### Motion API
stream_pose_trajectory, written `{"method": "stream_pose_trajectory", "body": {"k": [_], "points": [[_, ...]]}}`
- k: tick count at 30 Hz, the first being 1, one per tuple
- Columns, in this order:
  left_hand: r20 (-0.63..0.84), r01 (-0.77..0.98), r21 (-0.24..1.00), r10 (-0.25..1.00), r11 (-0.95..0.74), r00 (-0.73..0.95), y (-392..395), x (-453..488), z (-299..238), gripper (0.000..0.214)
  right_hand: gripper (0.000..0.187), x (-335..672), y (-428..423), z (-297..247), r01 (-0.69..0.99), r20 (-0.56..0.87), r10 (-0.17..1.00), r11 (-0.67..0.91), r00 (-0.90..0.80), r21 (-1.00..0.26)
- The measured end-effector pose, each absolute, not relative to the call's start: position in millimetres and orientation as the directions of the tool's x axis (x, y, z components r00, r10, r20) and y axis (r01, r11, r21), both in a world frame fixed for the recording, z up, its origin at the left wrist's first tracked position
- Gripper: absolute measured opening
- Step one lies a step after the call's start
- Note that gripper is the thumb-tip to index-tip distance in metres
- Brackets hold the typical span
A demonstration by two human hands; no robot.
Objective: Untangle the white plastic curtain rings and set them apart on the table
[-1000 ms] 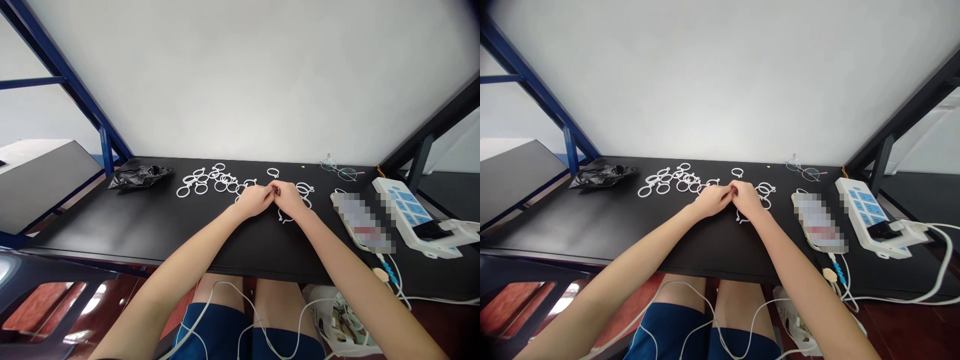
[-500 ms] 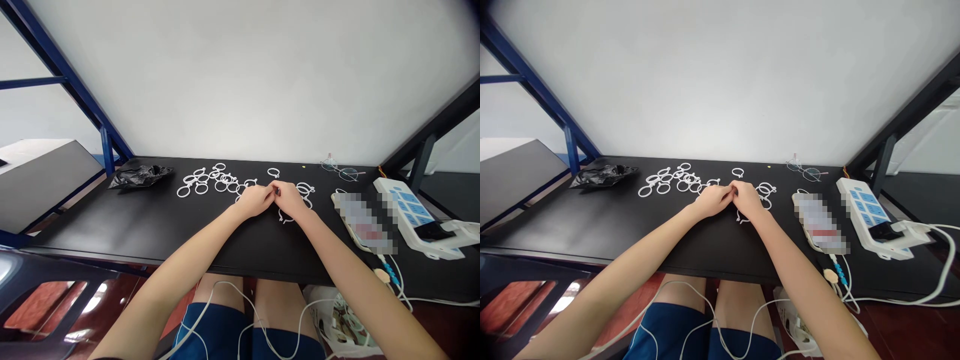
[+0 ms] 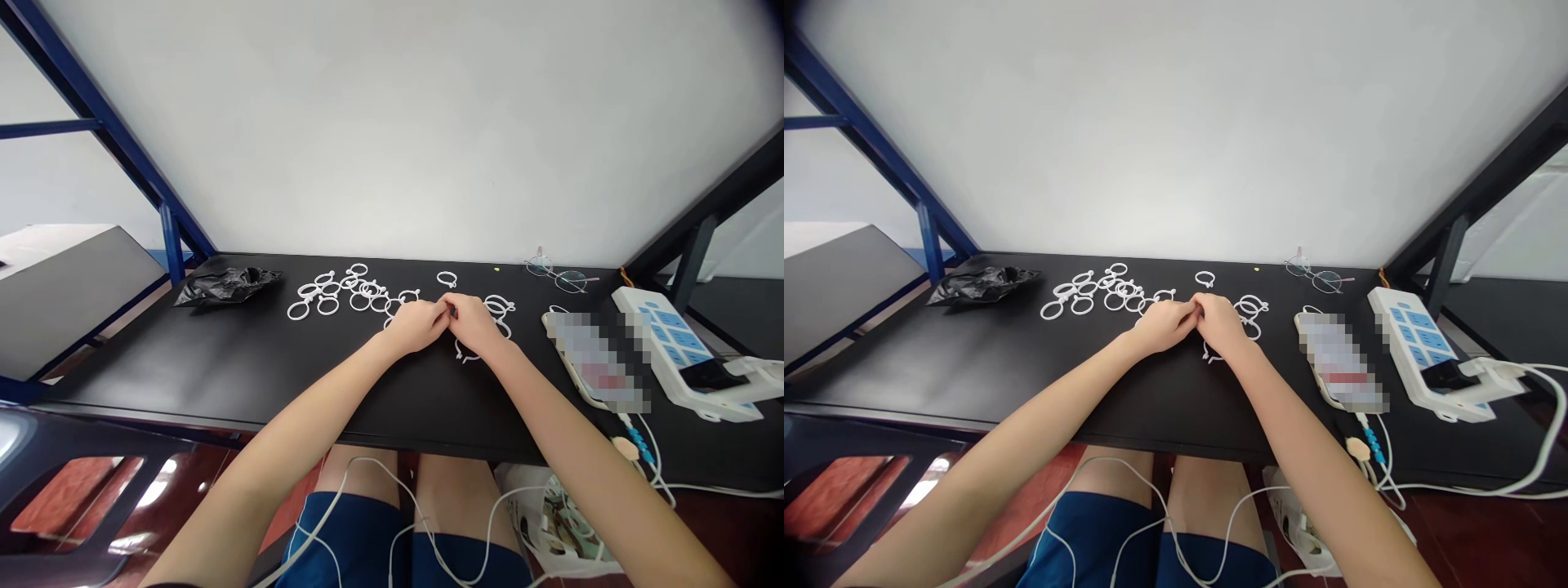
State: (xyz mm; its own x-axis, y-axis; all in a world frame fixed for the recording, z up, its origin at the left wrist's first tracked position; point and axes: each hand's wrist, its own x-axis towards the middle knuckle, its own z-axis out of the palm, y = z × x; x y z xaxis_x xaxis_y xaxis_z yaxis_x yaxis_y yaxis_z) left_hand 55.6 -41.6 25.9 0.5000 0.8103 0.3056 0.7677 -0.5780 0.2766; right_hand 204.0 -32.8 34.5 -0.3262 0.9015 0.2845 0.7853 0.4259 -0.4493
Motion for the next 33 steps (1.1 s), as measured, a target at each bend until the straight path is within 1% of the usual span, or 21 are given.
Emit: {"method": "stream_pose_trajectory", "body": {"k": [12,33], "points": [[0.285,0.775,0.274,0.818,-0.57,0.5,-43.2,55.5,28.4,0.028,0.023,203.8,-33.5,35.1,0.797,0.272,0.901,0.427,-0.338,-0.427],[0.293,0.769,0.265,0.808,-0.582,0.511,-43.1,56.2,27.3,0.03,0.021,203.3,-35.2,37.3,0.82,0.256,0.9,0.428,-0.352,-0.38]]}}
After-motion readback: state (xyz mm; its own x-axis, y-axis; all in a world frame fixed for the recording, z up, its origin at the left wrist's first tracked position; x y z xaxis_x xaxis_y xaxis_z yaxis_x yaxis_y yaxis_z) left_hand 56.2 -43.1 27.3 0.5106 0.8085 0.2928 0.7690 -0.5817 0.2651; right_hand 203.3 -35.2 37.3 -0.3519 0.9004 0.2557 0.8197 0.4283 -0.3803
